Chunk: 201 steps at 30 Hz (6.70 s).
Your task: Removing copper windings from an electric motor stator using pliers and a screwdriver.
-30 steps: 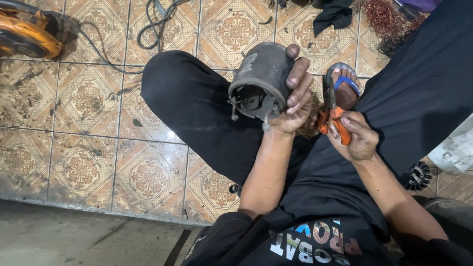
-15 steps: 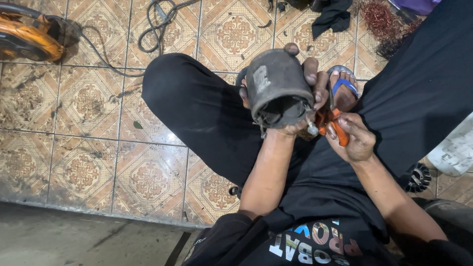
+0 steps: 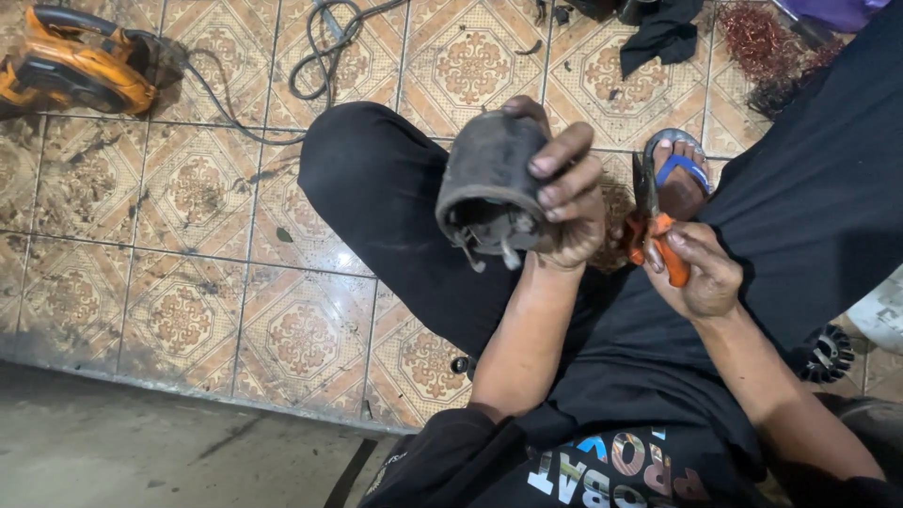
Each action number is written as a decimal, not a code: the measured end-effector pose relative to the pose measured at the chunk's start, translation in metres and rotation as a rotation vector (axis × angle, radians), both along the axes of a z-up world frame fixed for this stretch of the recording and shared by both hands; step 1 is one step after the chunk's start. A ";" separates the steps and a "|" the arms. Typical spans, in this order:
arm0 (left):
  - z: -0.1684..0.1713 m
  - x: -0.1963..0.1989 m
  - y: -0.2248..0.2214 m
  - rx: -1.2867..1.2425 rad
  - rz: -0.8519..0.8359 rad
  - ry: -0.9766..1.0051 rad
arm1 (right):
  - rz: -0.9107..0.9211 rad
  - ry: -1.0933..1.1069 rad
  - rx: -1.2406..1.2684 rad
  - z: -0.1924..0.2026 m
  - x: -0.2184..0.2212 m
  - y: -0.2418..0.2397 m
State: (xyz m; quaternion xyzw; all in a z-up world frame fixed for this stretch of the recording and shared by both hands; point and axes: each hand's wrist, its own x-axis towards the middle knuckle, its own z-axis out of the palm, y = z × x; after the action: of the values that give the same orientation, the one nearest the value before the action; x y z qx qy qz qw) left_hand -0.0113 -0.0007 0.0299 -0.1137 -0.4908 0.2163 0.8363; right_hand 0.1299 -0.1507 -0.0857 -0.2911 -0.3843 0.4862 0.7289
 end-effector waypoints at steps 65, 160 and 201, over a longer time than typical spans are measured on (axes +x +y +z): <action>-0.029 0.031 -0.014 0.327 0.920 0.953 | -0.764 -1.065 0.332 0.162 -0.018 0.031; -0.036 0.033 0.000 -0.053 0.477 1.021 | -0.238 -1.910 -0.350 0.179 0.024 -0.059; -0.039 0.036 0.001 0.188 0.651 0.969 | -0.270 -1.242 -0.474 0.149 -0.023 -0.050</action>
State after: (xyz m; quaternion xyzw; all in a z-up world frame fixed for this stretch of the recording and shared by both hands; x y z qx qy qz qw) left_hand 0.0249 0.0004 -0.0088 0.2292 -0.0796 0.4447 0.8622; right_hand 0.1069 -0.2010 0.0635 -0.7137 -0.5752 0.2045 0.3436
